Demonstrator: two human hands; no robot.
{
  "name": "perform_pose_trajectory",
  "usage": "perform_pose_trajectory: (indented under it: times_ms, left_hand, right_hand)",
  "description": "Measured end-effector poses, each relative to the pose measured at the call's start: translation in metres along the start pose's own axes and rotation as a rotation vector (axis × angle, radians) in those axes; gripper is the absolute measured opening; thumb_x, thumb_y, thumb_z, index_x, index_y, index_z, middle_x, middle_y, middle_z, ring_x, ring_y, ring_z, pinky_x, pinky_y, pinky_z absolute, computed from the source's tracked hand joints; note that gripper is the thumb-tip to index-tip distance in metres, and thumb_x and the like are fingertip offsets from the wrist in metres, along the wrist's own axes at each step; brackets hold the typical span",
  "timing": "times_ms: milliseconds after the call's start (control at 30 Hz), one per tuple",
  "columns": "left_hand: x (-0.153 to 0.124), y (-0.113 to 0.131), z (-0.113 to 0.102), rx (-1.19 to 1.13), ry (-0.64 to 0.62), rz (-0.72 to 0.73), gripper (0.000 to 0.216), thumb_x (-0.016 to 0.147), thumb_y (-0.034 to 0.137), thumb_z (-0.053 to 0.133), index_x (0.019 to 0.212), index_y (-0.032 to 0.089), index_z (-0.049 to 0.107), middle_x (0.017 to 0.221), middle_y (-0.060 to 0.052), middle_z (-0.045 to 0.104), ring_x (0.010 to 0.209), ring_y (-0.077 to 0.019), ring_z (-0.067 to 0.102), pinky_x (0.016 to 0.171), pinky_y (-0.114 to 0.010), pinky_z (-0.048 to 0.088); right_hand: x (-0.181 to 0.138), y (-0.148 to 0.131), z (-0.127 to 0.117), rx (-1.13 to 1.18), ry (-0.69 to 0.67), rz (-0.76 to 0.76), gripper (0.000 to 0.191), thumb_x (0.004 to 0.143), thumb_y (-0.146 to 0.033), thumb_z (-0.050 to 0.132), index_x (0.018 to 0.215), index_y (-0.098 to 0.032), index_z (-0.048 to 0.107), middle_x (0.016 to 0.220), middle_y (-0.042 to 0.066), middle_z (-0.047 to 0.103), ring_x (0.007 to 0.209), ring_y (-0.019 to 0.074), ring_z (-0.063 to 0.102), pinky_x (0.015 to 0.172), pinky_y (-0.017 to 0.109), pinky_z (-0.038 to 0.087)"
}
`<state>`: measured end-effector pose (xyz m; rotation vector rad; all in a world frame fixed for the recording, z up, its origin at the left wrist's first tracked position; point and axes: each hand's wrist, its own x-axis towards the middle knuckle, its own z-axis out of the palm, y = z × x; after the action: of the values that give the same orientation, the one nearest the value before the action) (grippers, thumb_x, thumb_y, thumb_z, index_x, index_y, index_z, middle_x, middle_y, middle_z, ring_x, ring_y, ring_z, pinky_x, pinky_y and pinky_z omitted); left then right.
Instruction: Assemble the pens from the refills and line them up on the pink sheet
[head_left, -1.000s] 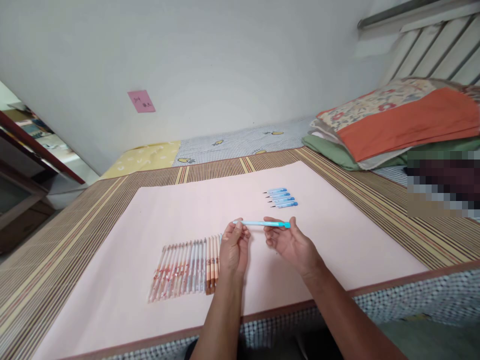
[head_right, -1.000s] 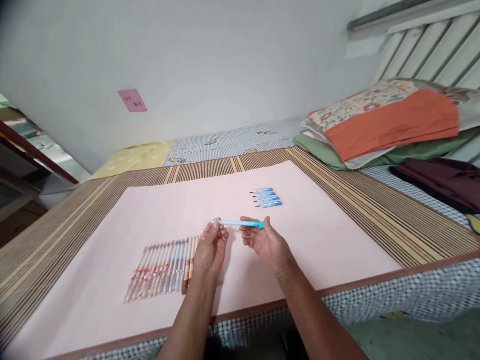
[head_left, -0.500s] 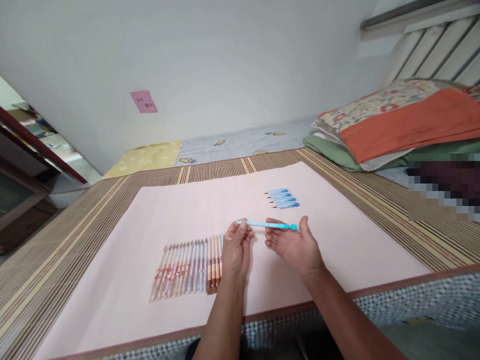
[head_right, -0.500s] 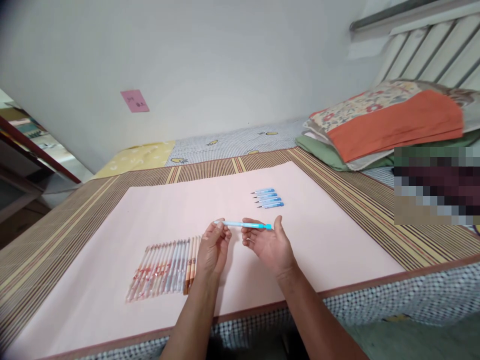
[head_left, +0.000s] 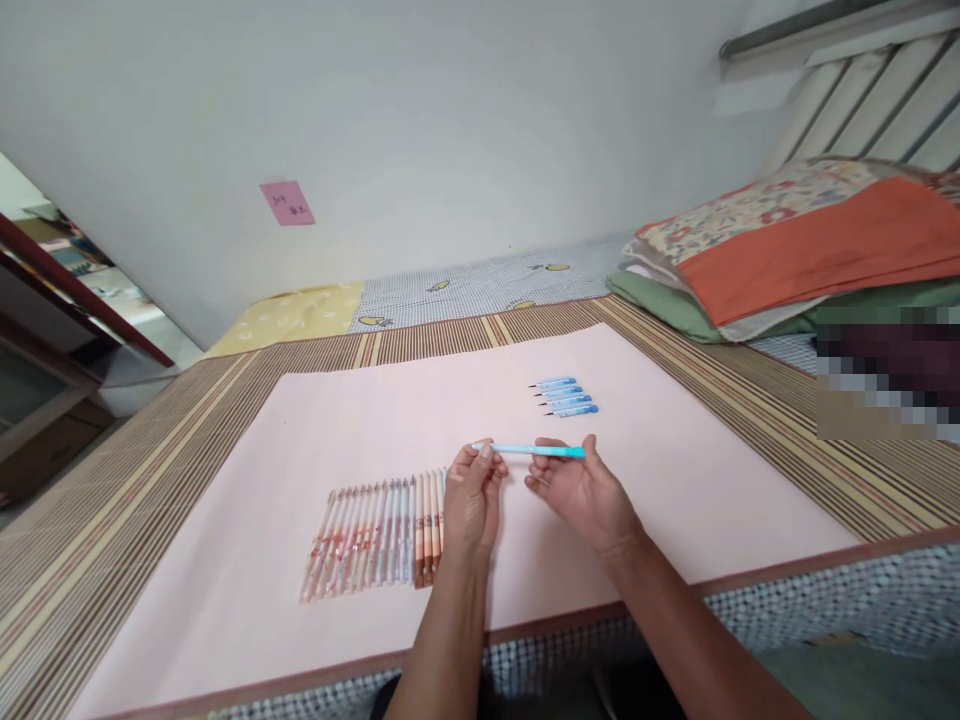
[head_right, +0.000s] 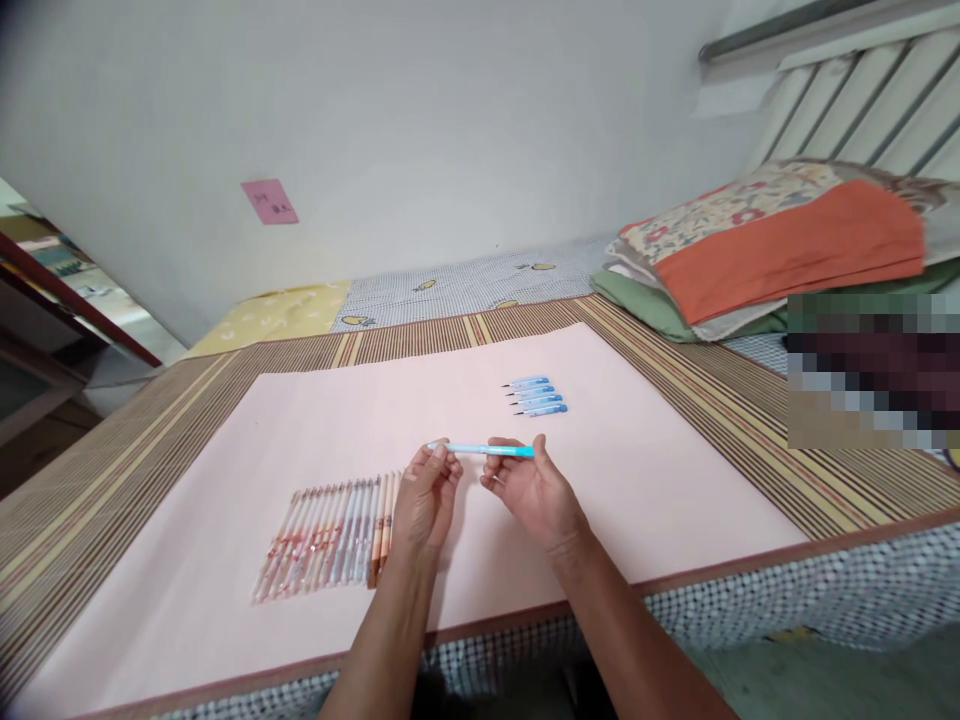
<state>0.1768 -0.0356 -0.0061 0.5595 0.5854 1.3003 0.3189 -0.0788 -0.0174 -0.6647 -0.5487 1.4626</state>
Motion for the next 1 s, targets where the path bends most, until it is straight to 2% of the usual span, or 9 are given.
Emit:
perform_pose_trajectory:
  times_ms: [233, 367, 467, 600, 667, 733, 800, 900, 1000]
  left_hand:
    - [0.002, 0.006, -0.002, 0.023, 0.007, -0.019, 0.028, 0.067, 0.029, 0.088, 0.079, 0.015, 0.066, 0.07, 0.002, 0.061, 0.065, -0.0087, 0.058, 0.065, -0.021, 0.045]
    - [0.003, 0.013, -0.004, 0.083, -0.042, -0.027, 0.028, 0.067, 0.031, 0.087, 0.077, 0.015, 0.067, 0.074, 0.0, 0.063, 0.065, -0.0088, 0.057, 0.066, -0.022, 0.046]
    - [0.002, 0.016, -0.004, 0.163, -0.108, -0.023, 0.026, 0.068, 0.032, 0.086, 0.074, 0.014, 0.068, 0.072, 0.0, 0.063, 0.062, -0.0082, 0.054, 0.064, -0.021, 0.044]
    - [0.003, 0.021, -0.005, 0.307, -0.144, -0.052, 0.028, 0.069, 0.036, 0.085, 0.077, 0.013, 0.071, 0.07, -0.002, 0.064, 0.059, -0.009, 0.054, 0.059, -0.022, 0.043]
    - [0.006, 0.029, -0.011, 0.327, -0.029, -0.012, 0.034, 0.071, 0.041, 0.082, 0.086, 0.012, 0.072, 0.076, -0.005, 0.069, 0.06, -0.0106, 0.057, 0.059, -0.023, 0.045]
    - [0.012, 0.041, -0.022, 0.286, 0.202, 0.101, 0.039, 0.071, 0.043, 0.08, 0.093, 0.012, 0.071, 0.079, -0.006, 0.071, 0.06, -0.0115, 0.06, 0.056, -0.023, 0.045]
    - [0.017, 0.056, -0.036, 0.208, 0.34, 0.178, 0.037, 0.072, 0.041, 0.078, 0.091, 0.011, 0.069, 0.075, -0.006, 0.069, 0.058, -0.0105, 0.06, 0.054, -0.021, 0.043]
    - [0.02, 0.073, -0.053, 0.147, 0.443, 0.276, 0.031, 0.071, 0.034, 0.076, 0.09, 0.011, 0.068, 0.072, -0.004, 0.068, 0.056, -0.0086, 0.058, 0.052, -0.019, 0.041]
    - [0.02, 0.076, -0.057, 0.145, 0.461, 0.271, 0.029, 0.067, 0.029, 0.076, 0.088, 0.011, 0.069, 0.069, -0.002, 0.067, 0.054, -0.0082, 0.057, 0.051, -0.018, 0.04]
  right_hand:
    - [-0.004, -0.003, -0.007, -0.053, -0.043, 0.035, 0.062, 0.085, -0.076, 0.049, 0.1, -0.022, 0.075, 0.091, 0.011, 0.069, 0.088, 0.0258, 0.062, 0.085, 0.043, 0.049]
    - [-0.004, -0.006, -0.01, -0.199, -0.06, 0.051, 0.051, 0.081, -0.068, 0.064, 0.092, -0.02, 0.074, 0.083, 0.008, 0.069, 0.074, 0.0206, 0.06, 0.071, 0.034, 0.048]
    - [-0.007, -0.008, -0.006, -0.418, -0.121, 0.089, 0.037, 0.076, -0.053, 0.077, 0.088, -0.018, 0.074, 0.075, 0.004, 0.067, 0.057, 0.0118, 0.048, 0.053, 0.025, 0.036]
    - [-0.011, -0.003, 0.004, -0.582, -0.145, 0.173, 0.03, 0.07, -0.042, 0.082, 0.081, -0.016, 0.072, 0.065, -0.001, 0.063, 0.048, 0.0062, 0.036, 0.045, 0.022, 0.022]
    - [-0.011, 0.003, 0.007, -0.589, -0.114, 0.194, 0.03, 0.069, -0.042, 0.082, 0.079, -0.016, 0.069, 0.064, -0.001, 0.062, 0.045, 0.0049, 0.033, 0.043, 0.022, 0.02]
    - [-0.008, 0.011, 0.009, -0.617, -0.054, 0.185, 0.031, 0.068, -0.042, 0.081, 0.077, -0.017, 0.065, 0.061, -0.003, 0.061, 0.042, 0.0047, 0.033, 0.041, 0.022, 0.021]
    - [-0.006, 0.022, 0.009, -0.683, 0.002, 0.141, 0.031, 0.067, -0.04, 0.081, 0.081, -0.018, 0.063, 0.06, -0.005, 0.058, 0.041, 0.0064, 0.038, 0.041, 0.022, 0.026]
    - [-0.004, 0.039, 0.01, -0.834, 0.038, 0.036, 0.034, 0.069, -0.032, 0.079, 0.097, -0.02, 0.063, 0.062, -0.007, 0.057, 0.045, 0.0101, 0.047, 0.044, 0.024, 0.034]
    - [-0.004, 0.053, 0.013, -0.986, 0.046, -0.043, 0.035, 0.072, -0.025, 0.076, 0.105, -0.022, 0.063, 0.063, -0.007, 0.058, 0.05, 0.0118, 0.052, 0.05, 0.026, 0.037]
